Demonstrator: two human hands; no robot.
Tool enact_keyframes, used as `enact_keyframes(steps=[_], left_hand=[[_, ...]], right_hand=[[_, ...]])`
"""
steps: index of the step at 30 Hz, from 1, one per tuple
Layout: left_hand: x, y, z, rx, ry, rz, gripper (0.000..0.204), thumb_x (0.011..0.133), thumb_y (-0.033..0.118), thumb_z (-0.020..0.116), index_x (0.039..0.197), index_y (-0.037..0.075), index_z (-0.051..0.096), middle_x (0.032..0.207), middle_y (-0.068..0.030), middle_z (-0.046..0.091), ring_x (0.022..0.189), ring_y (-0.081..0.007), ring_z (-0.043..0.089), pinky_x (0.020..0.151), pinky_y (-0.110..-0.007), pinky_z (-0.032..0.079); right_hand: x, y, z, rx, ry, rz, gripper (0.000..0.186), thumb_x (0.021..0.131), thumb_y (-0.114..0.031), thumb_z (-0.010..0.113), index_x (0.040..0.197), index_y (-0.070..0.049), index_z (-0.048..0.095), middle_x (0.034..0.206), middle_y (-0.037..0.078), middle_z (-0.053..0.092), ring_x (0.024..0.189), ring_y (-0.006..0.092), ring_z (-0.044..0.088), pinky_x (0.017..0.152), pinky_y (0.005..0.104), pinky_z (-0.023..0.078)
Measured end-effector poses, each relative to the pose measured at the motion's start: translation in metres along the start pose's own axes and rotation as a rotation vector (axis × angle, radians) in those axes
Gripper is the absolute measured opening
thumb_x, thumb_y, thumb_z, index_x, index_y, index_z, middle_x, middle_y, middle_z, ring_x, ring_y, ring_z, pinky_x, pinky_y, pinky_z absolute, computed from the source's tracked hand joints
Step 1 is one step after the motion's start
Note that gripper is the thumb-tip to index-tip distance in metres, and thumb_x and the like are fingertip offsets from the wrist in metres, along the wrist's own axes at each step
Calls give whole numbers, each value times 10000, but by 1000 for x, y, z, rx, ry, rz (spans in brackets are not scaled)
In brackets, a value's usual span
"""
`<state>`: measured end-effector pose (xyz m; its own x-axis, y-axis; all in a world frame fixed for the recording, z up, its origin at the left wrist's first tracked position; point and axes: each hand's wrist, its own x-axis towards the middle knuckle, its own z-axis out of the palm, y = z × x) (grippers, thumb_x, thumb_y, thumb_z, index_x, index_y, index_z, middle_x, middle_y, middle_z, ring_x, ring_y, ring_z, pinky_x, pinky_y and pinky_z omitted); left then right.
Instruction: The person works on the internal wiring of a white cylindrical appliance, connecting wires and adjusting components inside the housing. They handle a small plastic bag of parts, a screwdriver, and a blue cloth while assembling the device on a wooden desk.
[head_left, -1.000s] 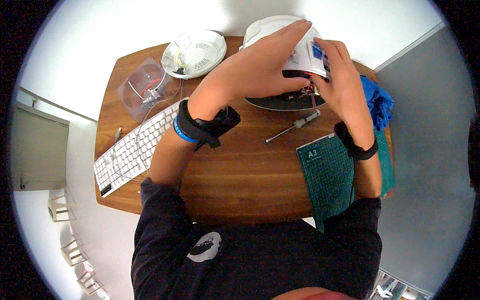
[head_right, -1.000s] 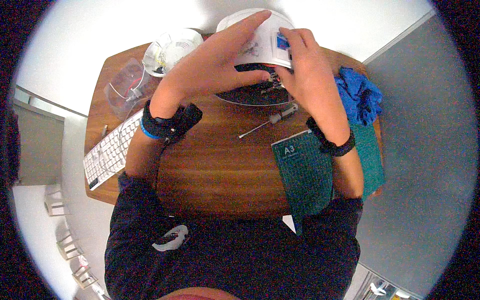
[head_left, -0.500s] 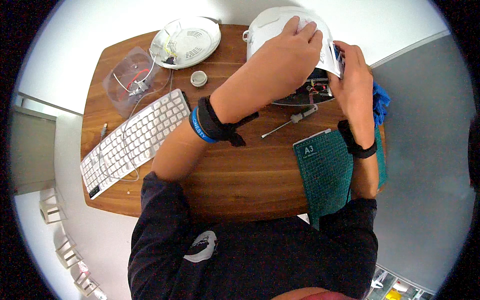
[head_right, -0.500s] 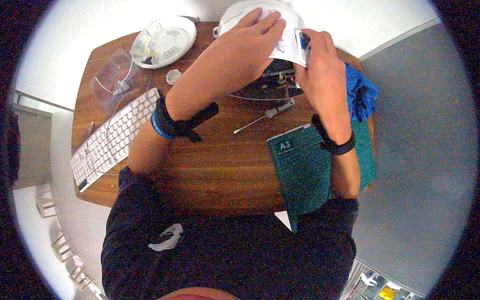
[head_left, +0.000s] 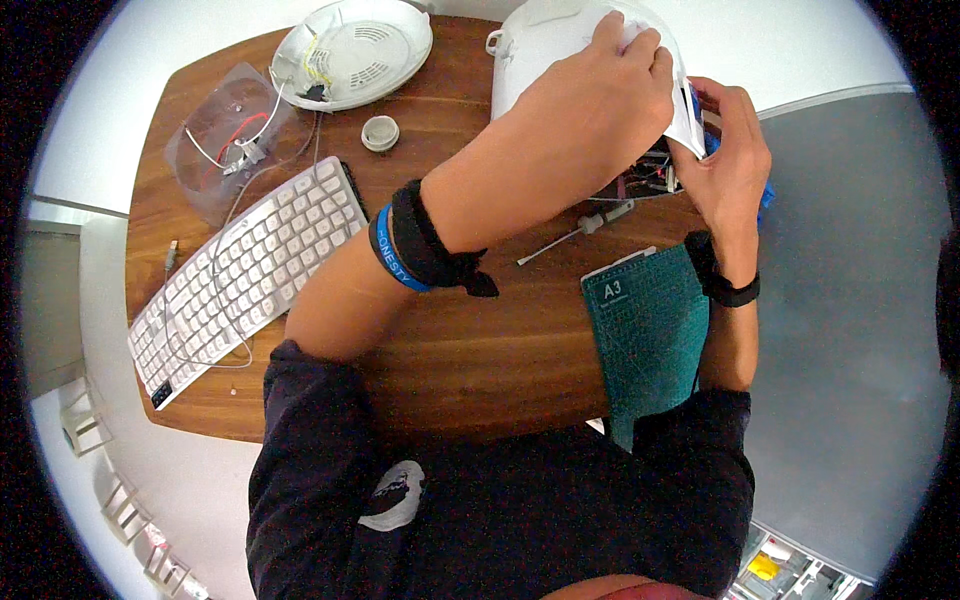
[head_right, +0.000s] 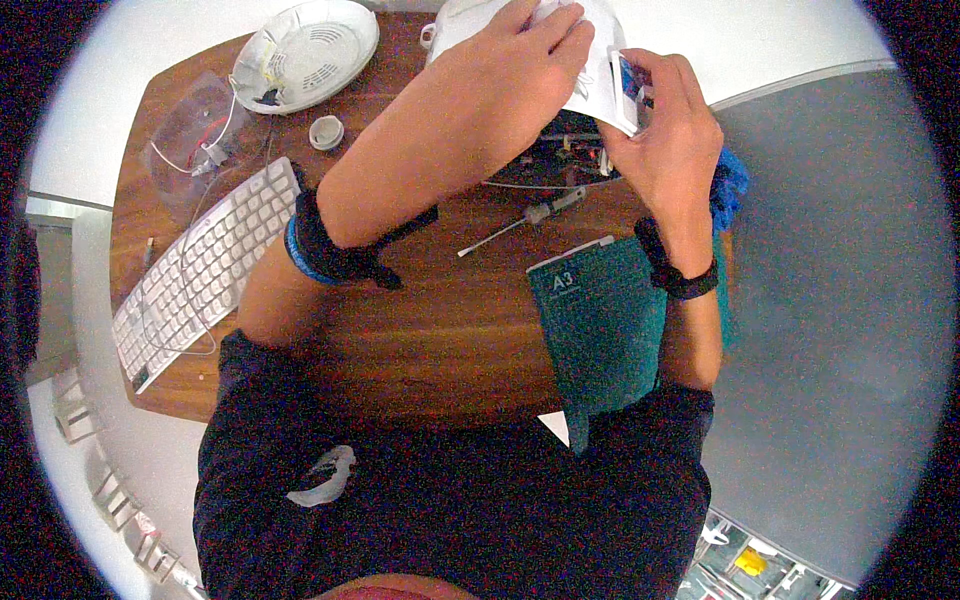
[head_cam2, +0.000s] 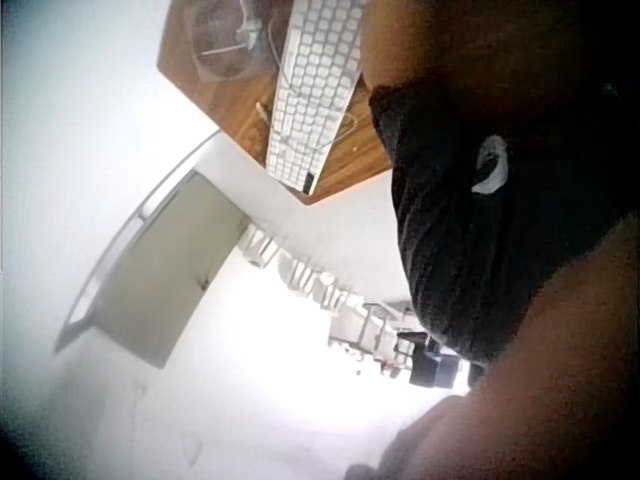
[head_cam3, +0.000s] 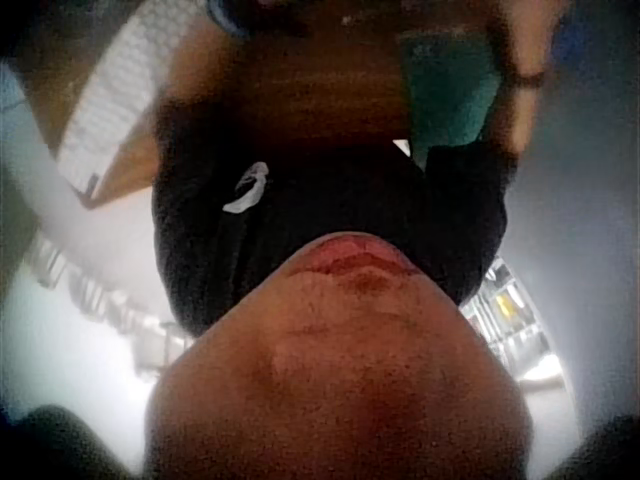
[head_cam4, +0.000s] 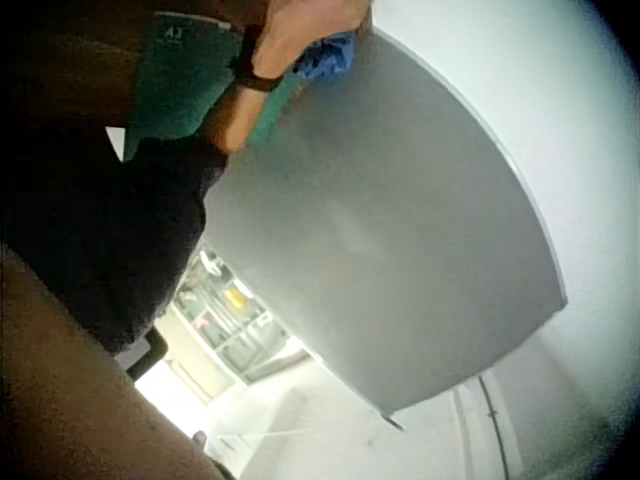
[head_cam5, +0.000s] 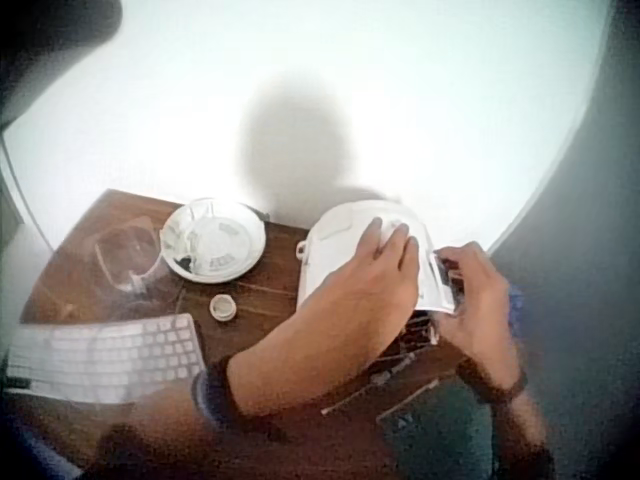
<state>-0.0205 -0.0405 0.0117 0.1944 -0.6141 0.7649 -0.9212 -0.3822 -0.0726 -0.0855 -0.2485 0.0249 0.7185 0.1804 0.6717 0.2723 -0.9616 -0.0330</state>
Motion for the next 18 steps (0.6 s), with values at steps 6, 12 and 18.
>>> enact_keyframes(steps=[6, 12, 18], left_hand=[[2, -2, -3, -85, -31, 8, 356, 887, 62, 567, 1082, -212, 682, 1244, -366, 640, 1257, -449, 580, 1175, -546, 380], [-3, -5, -6, -186, 6, -15, 338, 876, 45, 583, 1065, -217, 682, 1224, -385, 642, 1254, -460, 586, 1180, -548, 374], [-2, -1, 0, -169, 21, -35, 342, 870, 44, 590, 1065, -222, 680, 1199, -391, 650, 1226, -461, 599, 1180, -549, 372]], right_hand=[[2, 2, 0, -103, -33, -9, 484, 781, -194, 841, 1215, -105, 646, 1057, 106, 666, 949, 335, 703, 814, 418, 589], [5, -10, 2, -57, -50, 38, 516, 774, -176, 830, 1243, -99, 630, 1076, 126, 654, 987, 361, 676, 831, 434, 572], [3, 3, 3, -72, -34, -24, 497, 762, -130, 815, 1224, -88, 635, 1087, 133, 661, 1003, 370, 678, 849, 438, 571]])
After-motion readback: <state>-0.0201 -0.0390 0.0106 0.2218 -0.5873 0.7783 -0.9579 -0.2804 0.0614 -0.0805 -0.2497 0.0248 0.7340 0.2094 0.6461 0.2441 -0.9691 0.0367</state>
